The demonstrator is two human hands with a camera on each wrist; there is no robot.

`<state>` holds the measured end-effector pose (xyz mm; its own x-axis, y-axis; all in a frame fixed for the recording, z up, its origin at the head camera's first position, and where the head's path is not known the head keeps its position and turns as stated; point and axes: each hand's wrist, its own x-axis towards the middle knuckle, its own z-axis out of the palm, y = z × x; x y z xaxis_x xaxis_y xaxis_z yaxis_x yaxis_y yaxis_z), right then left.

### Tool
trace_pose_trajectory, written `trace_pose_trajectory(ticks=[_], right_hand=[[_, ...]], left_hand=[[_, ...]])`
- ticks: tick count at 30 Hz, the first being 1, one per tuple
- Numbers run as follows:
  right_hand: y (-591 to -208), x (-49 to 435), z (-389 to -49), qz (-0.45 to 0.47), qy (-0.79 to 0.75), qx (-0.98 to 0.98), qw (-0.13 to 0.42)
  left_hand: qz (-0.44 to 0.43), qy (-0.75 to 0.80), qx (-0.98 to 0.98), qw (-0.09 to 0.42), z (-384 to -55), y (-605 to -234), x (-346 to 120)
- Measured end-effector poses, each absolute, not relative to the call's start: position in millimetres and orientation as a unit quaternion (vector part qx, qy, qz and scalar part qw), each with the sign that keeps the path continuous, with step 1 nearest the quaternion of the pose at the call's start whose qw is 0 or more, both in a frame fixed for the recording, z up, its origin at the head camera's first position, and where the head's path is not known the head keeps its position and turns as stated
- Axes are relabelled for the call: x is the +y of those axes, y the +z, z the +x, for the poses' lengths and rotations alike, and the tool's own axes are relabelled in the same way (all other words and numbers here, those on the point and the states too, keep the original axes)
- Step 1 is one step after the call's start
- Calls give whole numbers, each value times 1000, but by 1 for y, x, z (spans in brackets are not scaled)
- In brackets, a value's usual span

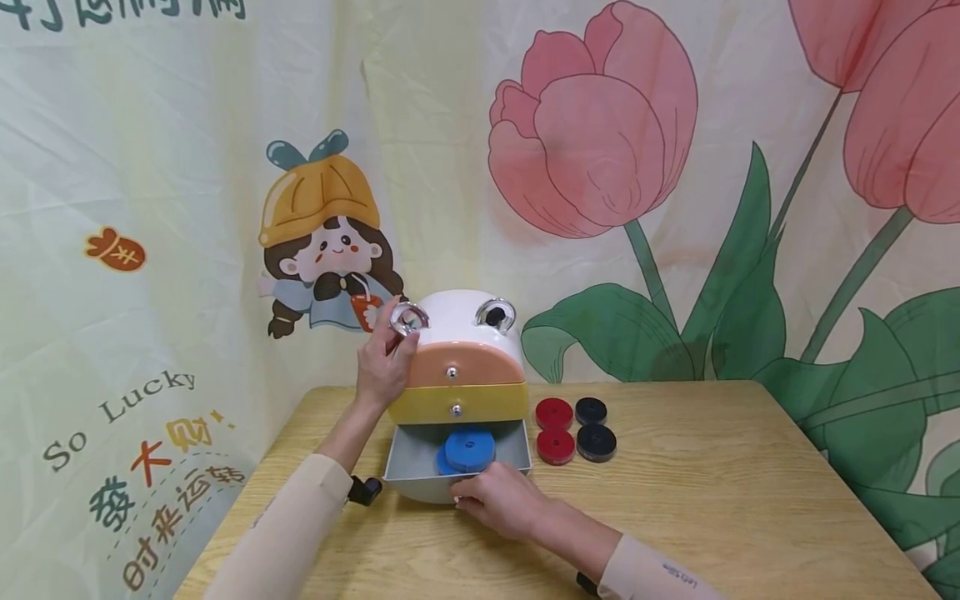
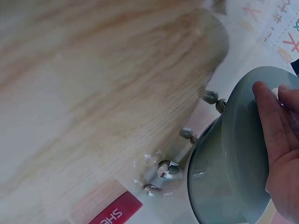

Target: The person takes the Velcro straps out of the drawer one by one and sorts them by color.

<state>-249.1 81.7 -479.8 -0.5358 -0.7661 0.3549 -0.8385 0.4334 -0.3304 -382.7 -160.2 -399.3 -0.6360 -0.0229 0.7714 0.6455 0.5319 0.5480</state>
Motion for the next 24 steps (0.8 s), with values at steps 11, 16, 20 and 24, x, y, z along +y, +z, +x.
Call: trace_pose_trajectory(ticks=[11,16,20,24], right_hand=[[-464,81,-250,489,308,-813,71],[-451,80,-253,499,351,-780,142],[-444,81,-256,487,372,-777,143],[-439,81,-260,467,361,-793,148]], left_hand=[[-203,-442,-787,379,-383,-398,-160],[-205,-443,-785,382,-384,-398,-161],[-202,-444,-785,381,-384,-399,-161],[-203,-443,-786,380,-384,-401,-162]])
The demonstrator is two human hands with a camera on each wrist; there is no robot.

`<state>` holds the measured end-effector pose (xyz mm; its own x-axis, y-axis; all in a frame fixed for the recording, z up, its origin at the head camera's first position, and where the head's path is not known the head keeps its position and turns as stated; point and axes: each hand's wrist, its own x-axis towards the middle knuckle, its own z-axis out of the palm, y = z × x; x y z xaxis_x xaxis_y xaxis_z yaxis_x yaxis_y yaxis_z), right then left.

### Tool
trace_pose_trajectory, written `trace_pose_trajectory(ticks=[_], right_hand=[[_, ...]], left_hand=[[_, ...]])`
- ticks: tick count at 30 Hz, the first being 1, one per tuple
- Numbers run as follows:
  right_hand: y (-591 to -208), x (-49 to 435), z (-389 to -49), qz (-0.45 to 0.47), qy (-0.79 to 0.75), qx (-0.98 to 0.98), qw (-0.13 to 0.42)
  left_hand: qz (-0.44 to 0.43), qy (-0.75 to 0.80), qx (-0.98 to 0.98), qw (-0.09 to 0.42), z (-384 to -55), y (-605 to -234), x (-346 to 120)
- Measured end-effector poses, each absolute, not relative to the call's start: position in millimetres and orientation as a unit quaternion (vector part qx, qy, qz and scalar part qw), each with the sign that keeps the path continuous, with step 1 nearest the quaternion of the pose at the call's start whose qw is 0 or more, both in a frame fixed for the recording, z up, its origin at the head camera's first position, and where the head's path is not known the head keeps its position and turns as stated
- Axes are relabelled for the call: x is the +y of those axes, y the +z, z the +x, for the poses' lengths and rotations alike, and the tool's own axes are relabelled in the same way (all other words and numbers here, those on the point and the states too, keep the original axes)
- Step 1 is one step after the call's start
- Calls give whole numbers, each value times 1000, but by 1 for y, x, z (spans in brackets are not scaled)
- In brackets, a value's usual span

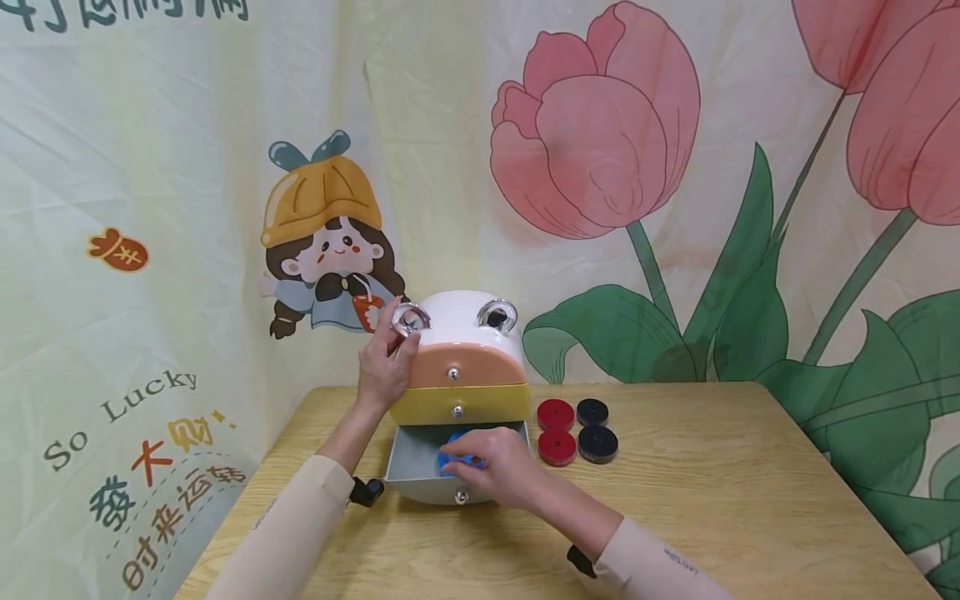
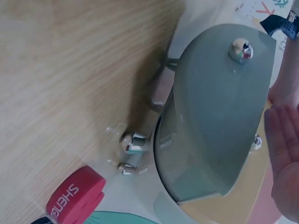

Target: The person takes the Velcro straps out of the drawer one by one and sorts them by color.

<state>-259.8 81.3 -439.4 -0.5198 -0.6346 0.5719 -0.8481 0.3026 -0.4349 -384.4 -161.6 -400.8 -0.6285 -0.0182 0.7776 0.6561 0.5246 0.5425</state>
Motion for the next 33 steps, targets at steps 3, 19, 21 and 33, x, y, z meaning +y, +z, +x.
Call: trace_pose_trajectory(ticks=[3,19,21,33], right_hand=[[-439,82,-265,449,335,-815,149],[-446,82,-280,343,263,-900,62],[-447,82,-281,340,252,-904,62],[-449,77,-290,318,203,-925,49]], left_hand=[[-202,-443,-788,378,-384,-402,-161],[-198,-451,-790,365,-383,-402,-161],[-198,-451,-790,364,-383,-402,-161],[-200,-453,-789,365,-382,-401,-161]])
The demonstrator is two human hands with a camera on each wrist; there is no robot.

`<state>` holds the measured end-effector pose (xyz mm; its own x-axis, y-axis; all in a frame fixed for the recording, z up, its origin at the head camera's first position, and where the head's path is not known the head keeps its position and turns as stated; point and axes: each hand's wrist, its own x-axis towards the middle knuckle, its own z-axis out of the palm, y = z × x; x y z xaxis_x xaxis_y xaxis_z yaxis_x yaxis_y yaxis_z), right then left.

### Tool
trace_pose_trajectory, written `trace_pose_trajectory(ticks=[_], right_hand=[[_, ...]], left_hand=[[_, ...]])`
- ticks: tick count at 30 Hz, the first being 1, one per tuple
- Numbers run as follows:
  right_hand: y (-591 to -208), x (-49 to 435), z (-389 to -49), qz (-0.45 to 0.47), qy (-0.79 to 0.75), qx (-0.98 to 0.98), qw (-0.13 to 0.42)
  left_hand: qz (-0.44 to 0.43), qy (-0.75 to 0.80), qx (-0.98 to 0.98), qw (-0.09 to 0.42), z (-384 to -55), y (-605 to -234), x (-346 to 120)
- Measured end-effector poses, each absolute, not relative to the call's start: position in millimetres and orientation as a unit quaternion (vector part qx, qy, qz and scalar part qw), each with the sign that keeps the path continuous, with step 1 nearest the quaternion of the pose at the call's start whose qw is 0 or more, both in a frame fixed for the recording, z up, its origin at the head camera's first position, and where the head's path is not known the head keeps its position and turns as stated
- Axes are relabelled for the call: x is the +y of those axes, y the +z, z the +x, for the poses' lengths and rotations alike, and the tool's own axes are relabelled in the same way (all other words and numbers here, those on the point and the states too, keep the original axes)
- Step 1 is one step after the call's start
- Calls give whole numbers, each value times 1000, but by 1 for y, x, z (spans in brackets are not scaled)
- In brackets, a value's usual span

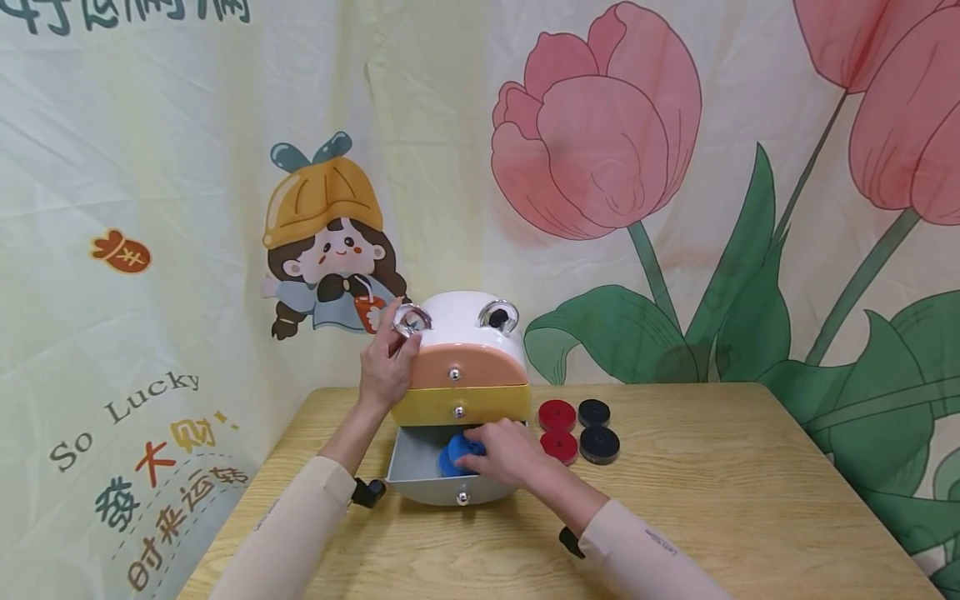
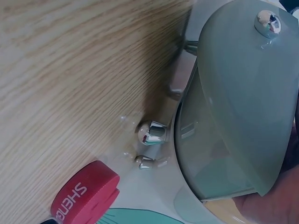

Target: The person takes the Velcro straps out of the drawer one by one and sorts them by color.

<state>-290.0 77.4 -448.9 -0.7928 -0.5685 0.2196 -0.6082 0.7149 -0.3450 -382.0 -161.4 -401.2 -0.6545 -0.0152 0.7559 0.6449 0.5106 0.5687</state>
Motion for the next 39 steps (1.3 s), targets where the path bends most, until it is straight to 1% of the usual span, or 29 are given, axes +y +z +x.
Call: trace_pose_trajectory(ticks=[4,12,22,33,39], right_hand=[[-447,75,-291,301,199,-932,30],[-446,72,-294,268,202,-942,28],[-447,70,-294,263,218,-939,31],[-449,75,-292,262,266,-927,30],[-445,77,-288,260,288,-921,19]], left_hand=[[-198,-450,-790,366,-382,-402,-161],[-203,-446,-787,376,-384,-402,-162],[-204,-446,-785,379,-385,-402,-162],[-197,-449,-790,369,-383,-403,-162],[-195,-447,-791,370,-383,-403,-162]])
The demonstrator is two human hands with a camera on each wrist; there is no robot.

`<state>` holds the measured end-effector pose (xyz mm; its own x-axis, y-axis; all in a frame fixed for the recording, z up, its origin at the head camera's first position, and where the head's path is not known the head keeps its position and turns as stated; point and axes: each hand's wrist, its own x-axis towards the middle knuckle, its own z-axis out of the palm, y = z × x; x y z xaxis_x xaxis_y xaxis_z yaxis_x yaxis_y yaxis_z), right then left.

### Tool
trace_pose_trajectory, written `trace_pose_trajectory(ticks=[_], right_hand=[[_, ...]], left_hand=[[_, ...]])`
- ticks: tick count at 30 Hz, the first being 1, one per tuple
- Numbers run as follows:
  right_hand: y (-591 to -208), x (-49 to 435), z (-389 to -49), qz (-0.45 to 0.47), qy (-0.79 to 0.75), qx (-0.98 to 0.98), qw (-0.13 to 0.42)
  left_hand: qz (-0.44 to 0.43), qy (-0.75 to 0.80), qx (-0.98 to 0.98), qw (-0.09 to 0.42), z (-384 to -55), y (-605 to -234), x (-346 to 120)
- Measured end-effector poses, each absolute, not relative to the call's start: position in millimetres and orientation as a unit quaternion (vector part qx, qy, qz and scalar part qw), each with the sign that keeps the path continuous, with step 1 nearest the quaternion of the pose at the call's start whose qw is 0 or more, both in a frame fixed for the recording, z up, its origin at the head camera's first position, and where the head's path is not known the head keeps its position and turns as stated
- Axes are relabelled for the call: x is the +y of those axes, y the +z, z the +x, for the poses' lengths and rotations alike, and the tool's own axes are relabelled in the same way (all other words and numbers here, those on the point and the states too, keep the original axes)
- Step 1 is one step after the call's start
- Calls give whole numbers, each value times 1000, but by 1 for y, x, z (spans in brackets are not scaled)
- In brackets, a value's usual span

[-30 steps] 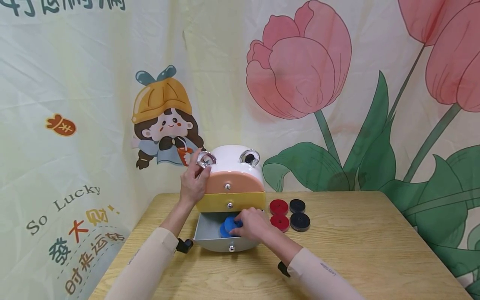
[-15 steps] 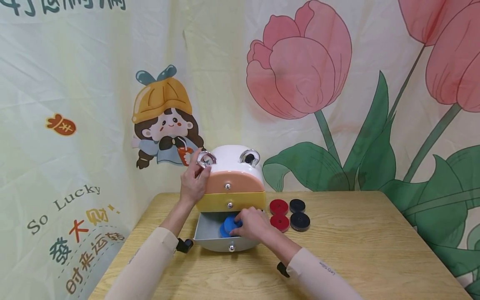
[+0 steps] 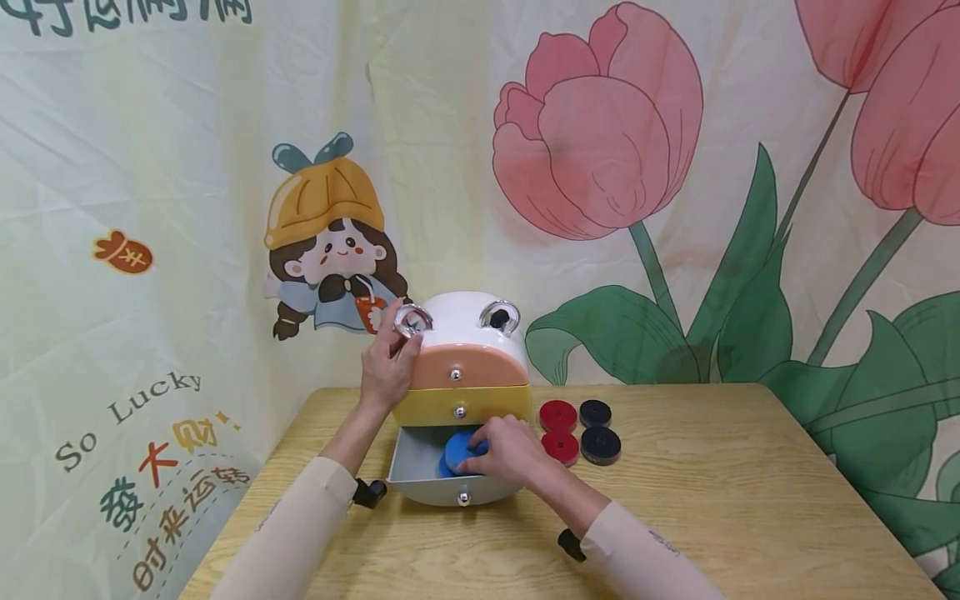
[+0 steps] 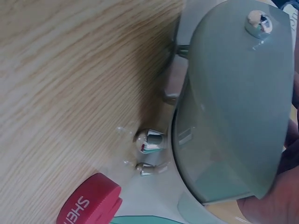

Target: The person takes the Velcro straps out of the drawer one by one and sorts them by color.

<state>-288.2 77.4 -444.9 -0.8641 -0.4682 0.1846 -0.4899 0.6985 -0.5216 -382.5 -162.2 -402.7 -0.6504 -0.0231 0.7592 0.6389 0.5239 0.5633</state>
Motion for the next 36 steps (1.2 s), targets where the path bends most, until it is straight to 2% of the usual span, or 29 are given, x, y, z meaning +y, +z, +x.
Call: trace_pose_trajectory(ticks=[22,36], right_hand=[[-421,97,-267,298,336,-892,40],[-412,119,-262,262,370,-890,49]], left_hand=[[-198,-444,-787,378,-384,-403,-163],[-201,-443,-788,378,-383,-403,-162]])
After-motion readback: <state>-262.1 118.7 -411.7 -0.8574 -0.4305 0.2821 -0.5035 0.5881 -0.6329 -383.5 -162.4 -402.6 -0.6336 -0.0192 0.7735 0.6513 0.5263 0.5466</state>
